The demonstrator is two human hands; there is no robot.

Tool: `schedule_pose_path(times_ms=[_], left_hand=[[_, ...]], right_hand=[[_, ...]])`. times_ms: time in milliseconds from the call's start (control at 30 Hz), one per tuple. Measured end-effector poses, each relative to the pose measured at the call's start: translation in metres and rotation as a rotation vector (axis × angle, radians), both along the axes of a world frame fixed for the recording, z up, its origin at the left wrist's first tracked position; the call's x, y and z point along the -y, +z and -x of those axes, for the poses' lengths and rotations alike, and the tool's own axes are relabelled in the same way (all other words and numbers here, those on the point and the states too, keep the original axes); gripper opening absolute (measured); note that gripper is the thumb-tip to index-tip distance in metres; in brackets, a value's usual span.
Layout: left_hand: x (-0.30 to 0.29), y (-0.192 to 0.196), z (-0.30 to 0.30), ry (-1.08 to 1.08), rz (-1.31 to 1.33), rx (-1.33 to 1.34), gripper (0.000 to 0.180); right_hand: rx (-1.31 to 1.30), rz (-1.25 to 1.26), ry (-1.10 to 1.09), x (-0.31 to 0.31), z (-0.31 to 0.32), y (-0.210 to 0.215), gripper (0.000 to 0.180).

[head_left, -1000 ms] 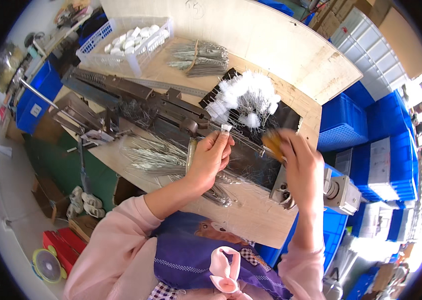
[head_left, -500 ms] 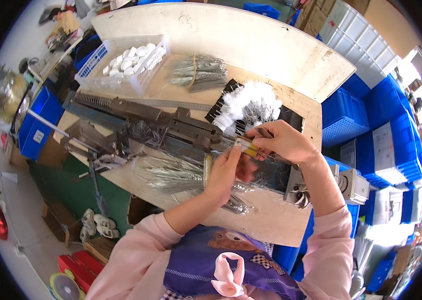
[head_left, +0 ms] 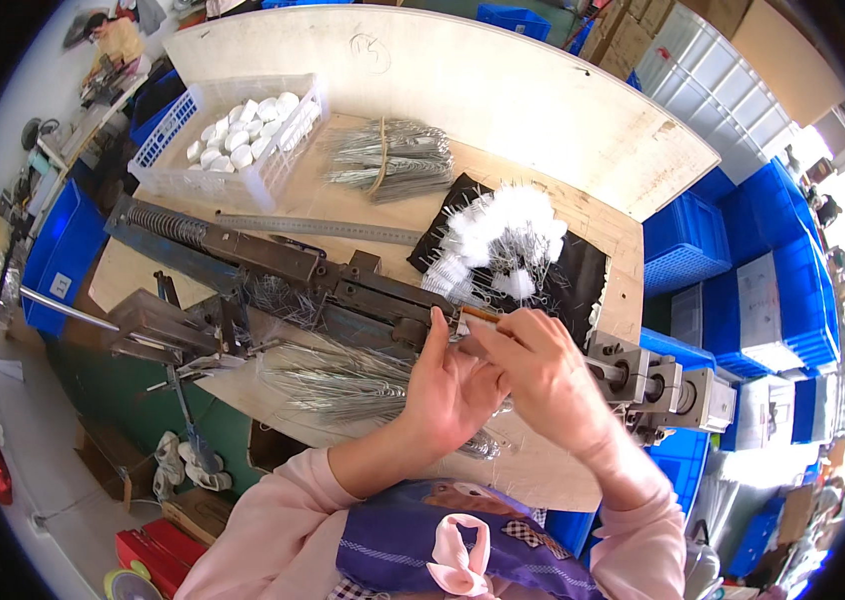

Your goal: The person places bristles into folded metal wires, inserts each wire into a twisting machine to form brushes, and sets the finished brushes onto a pile.

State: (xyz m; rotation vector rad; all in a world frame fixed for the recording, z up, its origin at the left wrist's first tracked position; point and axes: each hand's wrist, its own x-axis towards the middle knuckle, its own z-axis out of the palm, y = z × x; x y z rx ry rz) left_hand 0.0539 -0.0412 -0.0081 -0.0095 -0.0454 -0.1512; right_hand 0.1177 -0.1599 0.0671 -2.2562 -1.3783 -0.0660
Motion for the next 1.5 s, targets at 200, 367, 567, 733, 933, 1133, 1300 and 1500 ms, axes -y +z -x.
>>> schedule_pose_path(times_ms=[200,367,567,733,933,1133,1300,1500], left_hand=[[-0.002,0.015,0.007,0.133,-0.131,-0.196,0.065],[-0.002,0.013,0.005,0.148,-0.174,-0.187,0.067],[-0.005,0.013,0.010,0.106,-0.201,-0.207,0.068],[-0.004,0.012,0.007,0.087,-0.178,-0.085,0.075],[-0.013,0.015,0.010,0.124,-0.271,-0.181,0.068],[-0.018,0.025,0.015,0.074,-0.240,-0.170,0.062],[-0.024,0.019,0.008,0.012,-0.217,-0.181,0.049],[0.010,-0.001,0.016,0.167,-0.539,-0.388,0.024]], right_hand=[[-0.284,-0.145,-0.159,0.000,-0.044,0.002,0.015],[-0.076,-0.041,-0.062,0.003,-0.039,0.002,0.014],[0.016,-0.095,-0.044,0.004,-0.030,0.004,0.017],[0.153,-0.056,0.029,-0.006,-0.009,0.003,0.025],[0.168,0.091,-0.136,0.003,-0.005,0.019,0.017],[0.213,0.286,-0.152,-0.013,0.012,0.012,0.019],[0.400,0.324,-0.101,-0.010,0.004,0.009,0.020],[-0.324,0.072,-0.141,0.063,0.050,-0.026,0.028]])
